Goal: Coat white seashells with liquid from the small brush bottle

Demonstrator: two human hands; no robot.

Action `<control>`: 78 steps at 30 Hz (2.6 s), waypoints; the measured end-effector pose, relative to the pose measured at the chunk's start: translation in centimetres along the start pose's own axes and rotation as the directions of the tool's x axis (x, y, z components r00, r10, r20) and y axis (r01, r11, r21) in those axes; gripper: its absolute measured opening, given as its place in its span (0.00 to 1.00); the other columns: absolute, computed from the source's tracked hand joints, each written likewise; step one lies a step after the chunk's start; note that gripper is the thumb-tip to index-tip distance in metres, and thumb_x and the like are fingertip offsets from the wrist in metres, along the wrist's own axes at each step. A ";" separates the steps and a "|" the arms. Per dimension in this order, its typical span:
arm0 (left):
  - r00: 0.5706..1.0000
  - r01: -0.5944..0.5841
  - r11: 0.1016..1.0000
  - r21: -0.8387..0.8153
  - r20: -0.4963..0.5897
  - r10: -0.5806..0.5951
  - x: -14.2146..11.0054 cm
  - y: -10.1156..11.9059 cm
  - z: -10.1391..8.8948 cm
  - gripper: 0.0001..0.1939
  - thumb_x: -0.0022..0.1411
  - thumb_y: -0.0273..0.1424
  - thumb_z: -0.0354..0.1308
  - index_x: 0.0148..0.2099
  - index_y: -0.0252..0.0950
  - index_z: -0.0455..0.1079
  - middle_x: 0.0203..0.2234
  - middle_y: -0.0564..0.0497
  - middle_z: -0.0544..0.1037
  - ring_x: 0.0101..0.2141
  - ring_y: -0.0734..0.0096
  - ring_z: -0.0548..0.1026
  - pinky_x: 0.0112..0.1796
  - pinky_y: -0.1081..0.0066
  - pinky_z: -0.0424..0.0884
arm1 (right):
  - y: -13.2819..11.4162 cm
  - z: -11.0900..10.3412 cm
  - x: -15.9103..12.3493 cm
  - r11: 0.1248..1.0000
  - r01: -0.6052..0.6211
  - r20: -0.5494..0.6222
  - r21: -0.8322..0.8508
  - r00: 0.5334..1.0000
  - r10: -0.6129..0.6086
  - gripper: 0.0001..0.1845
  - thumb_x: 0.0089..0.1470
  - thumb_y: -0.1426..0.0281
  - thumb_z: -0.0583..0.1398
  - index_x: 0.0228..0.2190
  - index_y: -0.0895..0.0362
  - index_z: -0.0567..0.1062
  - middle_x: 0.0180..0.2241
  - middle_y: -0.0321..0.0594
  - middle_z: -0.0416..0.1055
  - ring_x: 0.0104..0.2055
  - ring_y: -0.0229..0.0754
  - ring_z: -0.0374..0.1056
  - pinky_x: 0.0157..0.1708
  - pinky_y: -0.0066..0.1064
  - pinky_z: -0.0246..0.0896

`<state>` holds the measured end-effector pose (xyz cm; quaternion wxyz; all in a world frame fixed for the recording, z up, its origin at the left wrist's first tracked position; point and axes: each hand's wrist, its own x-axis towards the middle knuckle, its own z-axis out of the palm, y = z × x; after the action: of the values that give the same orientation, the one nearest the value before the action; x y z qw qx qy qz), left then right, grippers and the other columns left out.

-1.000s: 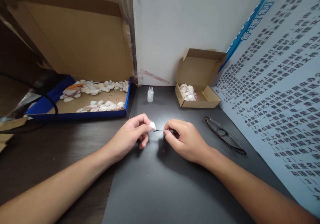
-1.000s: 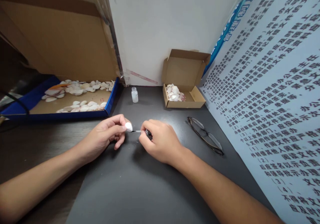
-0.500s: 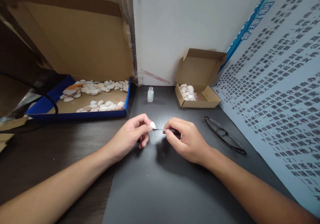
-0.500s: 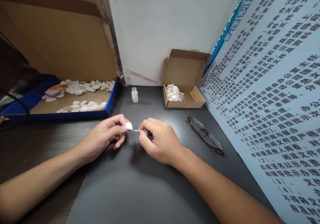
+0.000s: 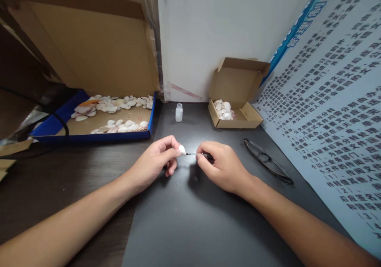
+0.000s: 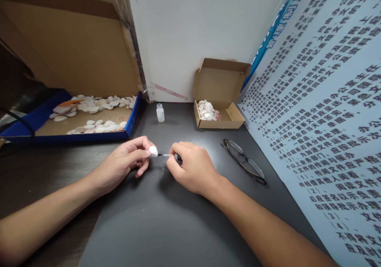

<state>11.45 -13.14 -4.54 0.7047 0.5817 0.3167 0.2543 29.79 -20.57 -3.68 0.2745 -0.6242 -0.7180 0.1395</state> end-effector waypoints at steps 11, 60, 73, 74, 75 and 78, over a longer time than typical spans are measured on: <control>0.995 0.064 0.984 -0.167 -0.066 -0.075 -0.1 0.8 0.3 0.09 0.54 0.31 0.60 0.29 0.35 0.62 0.19 0.58 0.68 0.14 0.82 0.62 0.17 0.79 0.58 | 0.0 -0.1 -0.1 1.000 0.021 0.002 0.009 1.000 -0.021 0.07 0.54 0.73 0.55 0.25 0.58 0.69 0.23 0.34 0.65 0.27 0.34 0.58 0.29 0.28 0.48; 0.998 0.056 0.998 -0.037 0.000 -0.056 0.0 0.2 0.2 0.10 0.59 0.36 0.60 0.34 0.36 0.63 0.13 0.60 0.63 0.16 0.82 0.58 0.18 0.82 0.57 | 0.1 0.0 -0.1 0.994 0.066 -0.090 0.085 0.994 -0.058 0.07 0.58 0.71 0.54 0.28 0.57 0.69 0.26 0.33 0.66 0.28 0.33 0.59 0.30 0.27 0.49; 0.998 0.064 0.995 -0.071 -0.014 -0.065 0.2 0.1 0.1 0.11 0.59 0.36 0.60 0.32 0.36 0.63 0.12 0.59 0.63 0.15 0.82 0.60 0.18 0.82 0.58 | 0.0 -0.1 0.0 0.990 0.100 -0.102 0.100 0.991 -0.090 0.07 0.57 0.71 0.54 0.28 0.58 0.69 0.26 0.33 0.67 0.28 0.33 0.59 0.30 0.26 0.50; 0.998 0.066 0.995 -0.075 -0.016 -0.067 0.2 0.2 0.1 0.10 0.59 0.35 0.59 0.32 0.36 0.63 0.12 0.59 0.63 0.15 0.82 0.60 0.18 0.82 0.59 | 0.0 -0.1 -0.1 0.991 0.100 -0.089 0.094 0.992 -0.091 0.07 0.57 0.71 0.54 0.28 0.58 0.69 0.26 0.33 0.67 0.28 0.33 0.59 0.30 0.26 0.50; 0.997 0.068 0.995 -0.076 -0.017 -0.070 0.2 0.2 0.1 0.10 0.59 0.35 0.59 0.32 0.36 0.63 0.12 0.59 0.63 0.15 0.82 0.60 0.18 0.82 0.59 | 0.0 0.0 -0.1 0.993 0.083 -0.070 0.078 0.995 -0.077 0.07 0.56 0.71 0.54 0.28 0.58 0.69 0.26 0.33 0.67 0.28 0.33 0.59 0.30 0.26 0.49; 0.997 0.068 0.995 -0.079 -0.019 -0.070 0.2 0.2 0.1 0.10 0.59 0.35 0.59 0.32 0.35 0.64 0.12 0.59 0.63 0.15 0.82 0.60 0.17 0.82 0.59 | 0.0 -0.1 -0.1 0.999 0.017 -0.040 0.032 0.999 -0.015 0.07 0.54 0.72 0.55 0.25 0.58 0.68 0.23 0.33 0.65 0.26 0.33 0.57 0.29 0.27 0.47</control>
<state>11.64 -13.05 -4.34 0.7318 0.5396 0.3342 0.2483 29.85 -20.69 -3.67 0.2998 -0.6166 -0.7150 0.1363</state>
